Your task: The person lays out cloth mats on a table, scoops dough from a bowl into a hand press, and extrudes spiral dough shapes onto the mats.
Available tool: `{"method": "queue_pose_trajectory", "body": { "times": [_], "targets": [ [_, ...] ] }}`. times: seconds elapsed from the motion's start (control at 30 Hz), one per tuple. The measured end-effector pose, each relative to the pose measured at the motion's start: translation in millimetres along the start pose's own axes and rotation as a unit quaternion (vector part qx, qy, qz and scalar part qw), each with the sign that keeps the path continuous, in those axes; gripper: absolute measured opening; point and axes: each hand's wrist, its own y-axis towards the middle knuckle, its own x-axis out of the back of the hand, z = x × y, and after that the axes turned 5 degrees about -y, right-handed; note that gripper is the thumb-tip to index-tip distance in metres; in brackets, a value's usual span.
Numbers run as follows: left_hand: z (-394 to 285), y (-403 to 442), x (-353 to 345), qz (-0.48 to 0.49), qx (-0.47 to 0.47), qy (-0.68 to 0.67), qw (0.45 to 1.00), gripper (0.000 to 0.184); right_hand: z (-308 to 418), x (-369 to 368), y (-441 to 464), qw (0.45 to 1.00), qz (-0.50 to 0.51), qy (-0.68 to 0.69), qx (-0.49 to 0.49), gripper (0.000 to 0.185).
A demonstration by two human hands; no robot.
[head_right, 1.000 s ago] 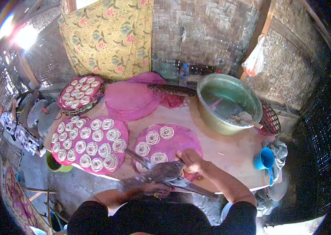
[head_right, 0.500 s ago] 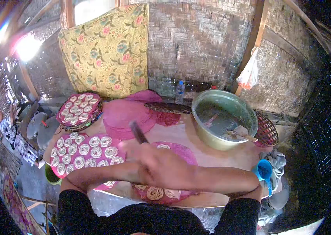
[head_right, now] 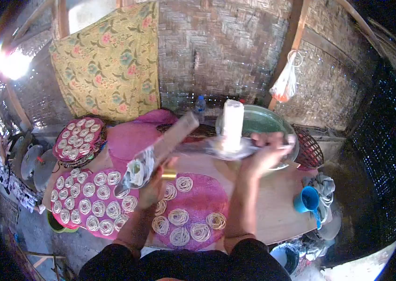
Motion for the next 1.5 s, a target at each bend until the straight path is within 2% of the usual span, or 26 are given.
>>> {"method": "queue_pose_trajectory", "body": {
  "times": [0.03, 0.07, 0.13, 0.17, 0.2, 0.23, 0.27, 0.3, 0.37, 0.43, 0.53, 0.57, 0.63, 0.67, 0.73, 0.8, 0.9, 0.97, 1.0, 1.07, 1.13, 1.2, 1.33, 1.4, 1.43, 1.5],
  "targets": [
    [3.9, 10.7, -9.5, -0.008, -0.041, 0.029, 0.999, 0.036, -20.7, -3.7, -16.4, 1.000, -0.009, 0.001, -0.026, 0.026],
    [29.7, 19.5, -3.0, -0.099, -0.032, -0.114, 0.988, 0.034, -48.1, 4.0, -28.0, 0.998, 0.047, 0.003, -0.049, 0.028],
    [24.3, 33.9, 5.9, -0.184, -0.002, 0.032, 0.982, 0.035, -75.9, 18.0, -39.9, 0.969, 0.121, 0.059, -0.206, 0.041],
    [11.8, 41.2, 19.8, -0.168, 0.008, 0.174, 0.970, 0.036, -68.4, 15.7, -43.0, 0.959, 0.158, -0.010, -0.235, 0.040],
    [-0.6, 48.6, 33.8, -0.152, 0.013, 0.313, 0.937, 0.037, -70.7, 27.7, -24.8, 0.950, 0.224, -0.200, -0.090, 0.036],
    [0.8, 57.0, 64.3, -0.152, 0.032, 0.296, 0.943, 0.038, -69.8, 45.2, 4.6, 0.880, 0.278, -0.382, 0.056, 0.033],
    [5.2, 64.9, 96.4, -0.154, 0.051, 0.277, 0.947, 0.039, -62.4, 58.4, 35.3, 0.730, 0.289, -0.595, 0.175, 0.034],
    [12.4, 69.8, 121.3, -0.157, 0.071, 0.257, 0.951, 0.040, -53.5, 72.4, 69.1, 0.519, 0.279, -0.759, 0.277, 0.035],
    [36.5, 69.0, 151.2, -0.132, 0.106, 0.284, 0.944, 0.041, -54.0, 116.3, 136.7, 0.190, 0.346, -0.899, 0.188, 0.030],
    [67.0, 63.9, 166.1, -0.092, 0.150, 0.337, 0.925, 0.042, -46.3, 124.0, 155.2, 0.071, 0.412, -0.905, 0.071, 0.023],
    [101.8, 59.5, 176.4, -0.036, 0.205, 0.398, 0.893, 0.043, -75.9, 157.4, 182.6, 0.047, 0.438, -0.891, 0.112, 0.018],
    [110.3, 58.2, 179.2, -0.023, 0.219, 0.412, 0.884, 0.044, -71.2, 147.9, 183.8, 0.041, 0.437, -0.892, 0.111, 0.018],
    [121.0, 58.2, 182.9, -0.005, 0.233, 0.433, 0.871, 0.045, -50.2, 106.1, 178.2, -0.003, 0.456, -0.879, 0.138, 0.017],
    [124.1, 59.3, 184.5, -0.002, 0.235, 0.442, 0.865, 0.045, -46.0, 96.6, 185.9, -0.007, 0.457, -0.879, 0.134, 0.017],
    [127.7, 64.6, 187.1, -0.001, 0.232, 0.460, 0.857, 0.046, -42.1, 86.0, 209.5, 0.019, 0.413, -0.891, 0.187, 0.018],
    [127.3, 74.7, 189.0, -0.002, 0.217, 0.477, 0.852, 0.048, -60.8, 94.2, 238.1, 0.005, 0.406, -0.894, 0.192, 0.018],
    [128.2, 91.4, 183.9, 0.006, 0.114, 0.482, 0.869, 0.050, -98.3, 134.8, 271.7, -0.023, 0.407, -0.894, 0.188, 0.017],
    [129.9, 97.3, 176.1, 0.026, 0.013, 0.481, 0.876, 0.053, -122.6, 174.3, 283.5, 0.003, 0.398, -0.899, 0.183, 0.015],
    [145.2, 102.0, 194.0, 0.010, 0.026, 0.416, 0.909, 0.054, -104.9, 142.5, 250.1, -0.009, 0.422, -0.892, 0.163, 0.015],
    [157.7, 96.4, 217.2, -0.037, 0.038, 0.406, 0.912, 0.046, -123.6, 152.9, 261.8, -0.020, 0.434, -0.890, 0.139, 0.016],
    [130.0, 99.3, 208.1, -0.084, 0.005, 0.447, 0.890, 0.039, -130.1, 159.1, 264.8, -0.029, 0.442, -0.890, 0.110, 0.018],
    [127.0, 101.5, 205.0, -0.105, -0.028, 0.432, 0.895, 0.038, -133.1, 154.0, 260.1, -0.013, 0.477, -0.875, 0.085, 0.020],
    [129.8, 95.1, 204.1, -0.102, 0.051, 0.336, 0.935, 0.036, -128.2, 142.7, 246.4, -0.030, 0.508, -0.856, 0.095, 0.023],
    [95.0, 95.8, 168.8, -0.098, 0.080, 0.358, 0.925, 0.034, -127.5, 145.9, 246.9, 0.000, 0.495, -0.865, 0.081, 0.024],
    [101.9, 97.6, 168.7, -0.102, 0.075, 0.359, 0.925, 0.034, -124.7, 149.1, 255.0, 0.004, 0.495, -0.864, 0.085, 0.024],
    [118.4, 98.9, 164.9, -0.066, -0.152, 0.432, 0.887, 0.034, -117.0, 145.8, 272.0, 0.033, 0.474, -0.878, -0.066, 0.025]
  ]
}}
